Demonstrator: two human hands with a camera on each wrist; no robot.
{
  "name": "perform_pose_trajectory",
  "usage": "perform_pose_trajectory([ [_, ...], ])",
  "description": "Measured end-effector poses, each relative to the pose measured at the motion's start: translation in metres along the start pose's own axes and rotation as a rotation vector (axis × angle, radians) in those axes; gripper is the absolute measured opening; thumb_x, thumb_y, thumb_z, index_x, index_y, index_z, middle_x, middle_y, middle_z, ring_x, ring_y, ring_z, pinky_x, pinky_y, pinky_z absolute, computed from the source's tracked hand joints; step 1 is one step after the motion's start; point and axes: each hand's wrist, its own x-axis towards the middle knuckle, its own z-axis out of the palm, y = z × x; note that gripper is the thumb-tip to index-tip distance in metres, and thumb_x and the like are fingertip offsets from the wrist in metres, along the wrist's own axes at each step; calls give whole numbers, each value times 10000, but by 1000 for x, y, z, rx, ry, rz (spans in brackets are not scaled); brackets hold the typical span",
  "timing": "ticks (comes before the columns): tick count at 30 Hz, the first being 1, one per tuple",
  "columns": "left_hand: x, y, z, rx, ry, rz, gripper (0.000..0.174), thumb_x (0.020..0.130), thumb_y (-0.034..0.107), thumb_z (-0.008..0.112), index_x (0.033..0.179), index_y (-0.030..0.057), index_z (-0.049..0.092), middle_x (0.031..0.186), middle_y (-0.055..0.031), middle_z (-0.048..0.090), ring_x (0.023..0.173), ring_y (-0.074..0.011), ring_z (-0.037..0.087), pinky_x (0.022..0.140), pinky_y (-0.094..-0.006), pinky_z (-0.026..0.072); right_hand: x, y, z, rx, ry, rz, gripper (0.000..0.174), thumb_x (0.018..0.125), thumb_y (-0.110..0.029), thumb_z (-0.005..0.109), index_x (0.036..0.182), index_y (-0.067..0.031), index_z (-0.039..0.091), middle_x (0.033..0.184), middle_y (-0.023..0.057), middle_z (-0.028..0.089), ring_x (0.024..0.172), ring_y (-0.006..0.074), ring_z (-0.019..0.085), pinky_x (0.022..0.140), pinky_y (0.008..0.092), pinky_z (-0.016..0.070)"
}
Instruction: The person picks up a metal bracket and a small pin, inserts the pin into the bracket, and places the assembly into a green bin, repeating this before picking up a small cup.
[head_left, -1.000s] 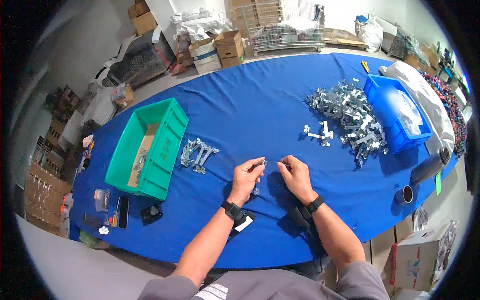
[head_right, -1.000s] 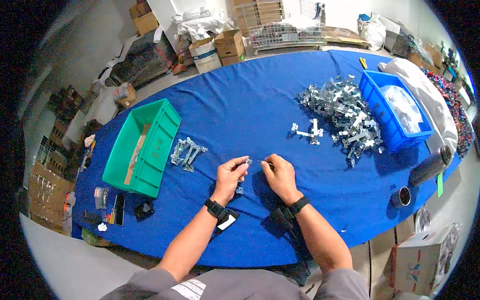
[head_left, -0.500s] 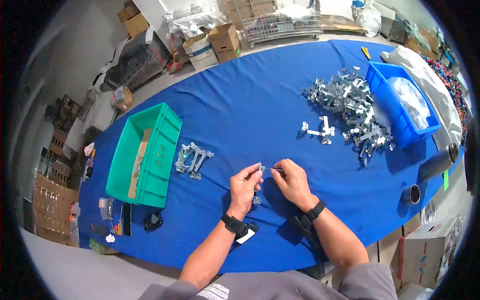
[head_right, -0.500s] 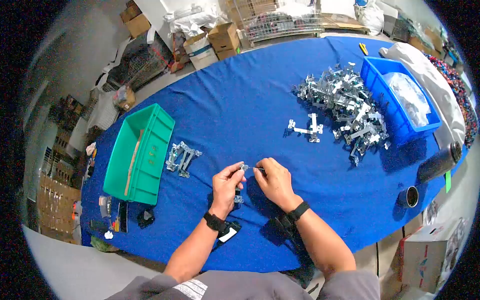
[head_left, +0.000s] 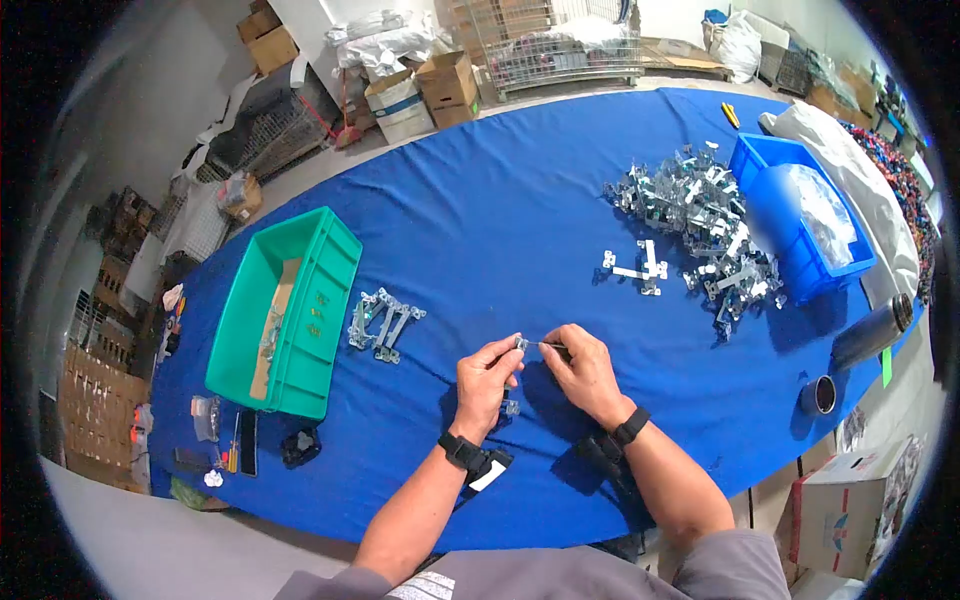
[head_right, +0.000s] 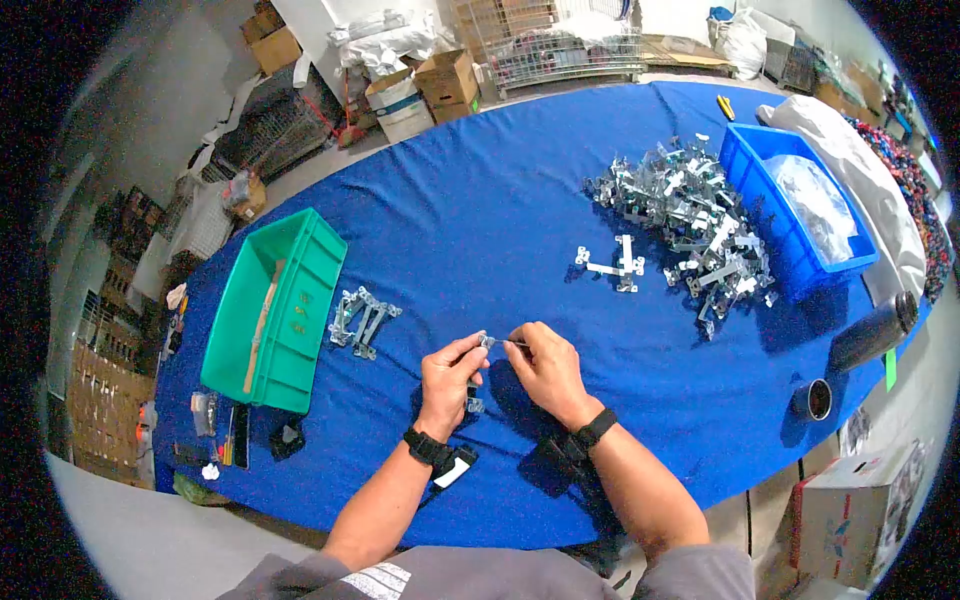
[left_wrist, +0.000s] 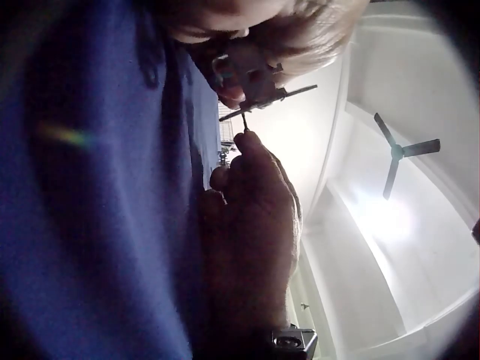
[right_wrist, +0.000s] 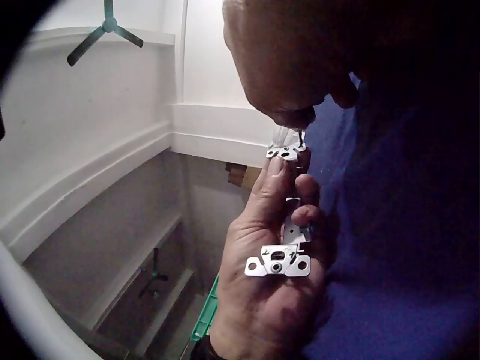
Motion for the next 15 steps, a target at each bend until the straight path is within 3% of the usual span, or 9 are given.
perform_pose_trajectory([
  [6, -1, -3, 5, 46, 7, 82, 242, 897, 30, 677, 1133, -23, 697, 943, -63, 704, 730, -85, 635, 557, -188, 498, -2, 4, 4, -28, 27, -13, 111, 900, -163, 651, 921, -59, 618, 817, 124, 617, 729, 329, 631, 625, 418, 497],
  [12, 3, -6, 19, 26, 3, 77, 234, 906, 34, 667, 1130, -27, 693, 871, -47, 685, 670, -65, 590, 539, -182, 465, 0, 7, 2, -1, 76, 3, 111, 898, -158, 645, 915, -55, 610, 823, 131, 611, 737, 335, 627, 630, 424, 495],
  [13, 3, -7, 21, 16, 4, 76, 234, 907, 36, 666, 1131, -27, 692, 849, -42, 677, 654, -60, 574, 533, -181, 456, 0, 8, 3, -4, 63, -4, 107, 874, -83, 660, 924, -5, 606, 820, 155, 609, 745, 322, 621, 645, 402, 486],
  [15, 2, -6, 18, -24, 7, 50, 236, 905, 35, 669, 1132, -24, 691, 836, -36, 670, 644, -57, 565, 533, -181, 452, -1, 3, 1, -46, 41, 9, 109, 889, -102, 639, 945, -27, 584, 832, 151, 604, 749, 343, 623, 639, 428, 486],
])
